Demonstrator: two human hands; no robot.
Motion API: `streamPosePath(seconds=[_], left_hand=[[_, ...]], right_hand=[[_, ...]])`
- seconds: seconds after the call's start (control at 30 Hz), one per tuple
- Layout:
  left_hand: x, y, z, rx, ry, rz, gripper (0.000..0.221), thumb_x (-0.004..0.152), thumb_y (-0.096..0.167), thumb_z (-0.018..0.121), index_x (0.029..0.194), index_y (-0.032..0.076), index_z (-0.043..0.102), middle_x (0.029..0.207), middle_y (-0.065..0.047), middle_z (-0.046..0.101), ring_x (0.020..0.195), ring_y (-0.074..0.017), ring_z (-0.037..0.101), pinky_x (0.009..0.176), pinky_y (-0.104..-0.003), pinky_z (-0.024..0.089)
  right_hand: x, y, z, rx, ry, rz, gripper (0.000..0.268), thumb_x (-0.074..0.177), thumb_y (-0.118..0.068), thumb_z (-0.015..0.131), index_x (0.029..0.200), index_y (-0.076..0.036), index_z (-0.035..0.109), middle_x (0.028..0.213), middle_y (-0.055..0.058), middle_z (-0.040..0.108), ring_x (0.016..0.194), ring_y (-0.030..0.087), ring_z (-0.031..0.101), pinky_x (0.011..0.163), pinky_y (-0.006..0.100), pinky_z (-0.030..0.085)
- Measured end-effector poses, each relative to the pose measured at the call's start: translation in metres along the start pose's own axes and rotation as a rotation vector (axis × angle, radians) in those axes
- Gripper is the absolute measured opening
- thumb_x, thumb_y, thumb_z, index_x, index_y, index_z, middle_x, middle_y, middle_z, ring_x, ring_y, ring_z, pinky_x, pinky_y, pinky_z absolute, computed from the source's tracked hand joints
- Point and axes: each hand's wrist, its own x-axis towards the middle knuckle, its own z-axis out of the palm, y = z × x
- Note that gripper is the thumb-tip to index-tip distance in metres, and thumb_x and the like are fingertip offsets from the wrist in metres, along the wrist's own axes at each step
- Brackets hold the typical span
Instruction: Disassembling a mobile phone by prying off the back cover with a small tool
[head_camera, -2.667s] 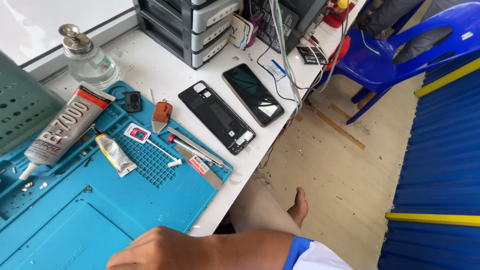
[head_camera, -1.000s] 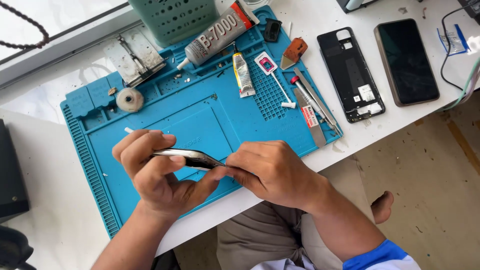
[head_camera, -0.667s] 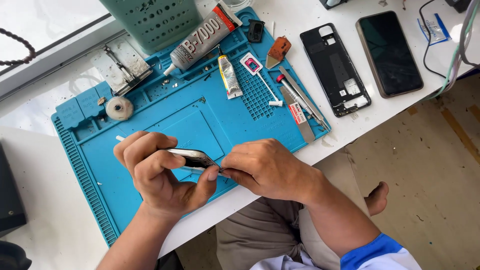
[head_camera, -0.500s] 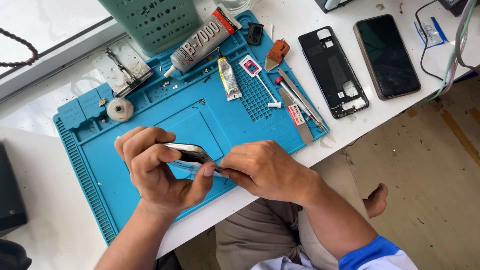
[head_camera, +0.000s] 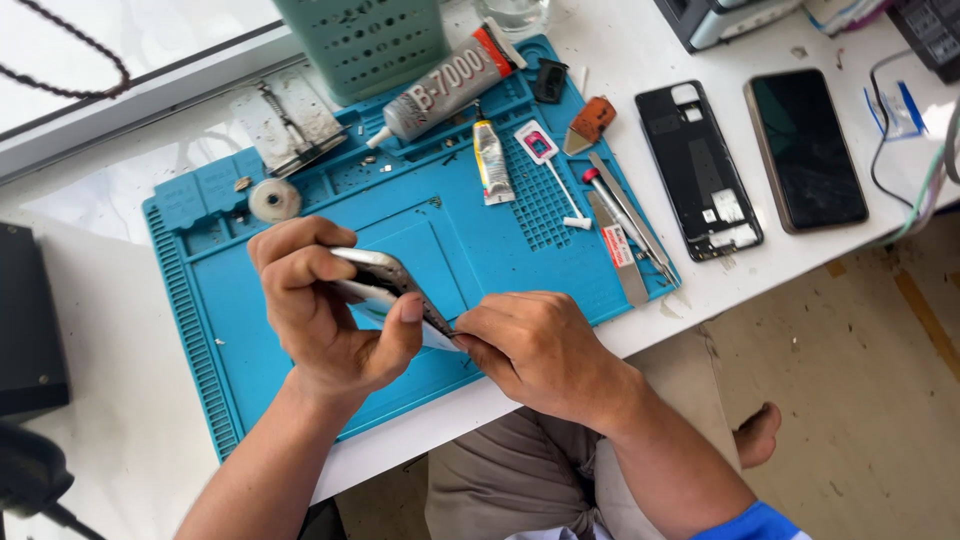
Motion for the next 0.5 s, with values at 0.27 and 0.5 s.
streamPosePath(seconds=[0.27, 0.5], left_hand=[[-0.004, -0.018, -0.011, -0.055, 0.014, -0.004, 0.055, 0.084, 0.041, 0.076, 0.110, 0.007, 0.041, 0.107, -0.014, 0.044, 0.095, -0.0269, 0.052, 0.085, -0.036, 0.043], [-0.026, -0.039, -0.026, 0.066, 0.040, 0.112, 0.057, 0.087, 0.046, 0.074, 0.122, 0.010, 0.045, 0.111, -0.018, 0.048, 0.101, -0.0288, 0.053, 0.093, -0.039, 0.042]], right_hand=[[0.007, -0.001, 0.008, -0.063, 0.078, 0.009, 0.017, 0.106, -0.019, 0.055, 0.095, -0.008, 0.062, 0.071, 0.006, 0.057, 0.055, 0.026, 0.054, 0.050, 0.041, 0.038], [0.009, 0.007, 0.008, -0.071, 0.065, 0.029, 0.008, 0.102, -0.011, 0.064, 0.097, -0.006, 0.061, 0.075, 0.007, 0.061, 0.060, 0.028, 0.057, 0.053, 0.041, 0.042]])
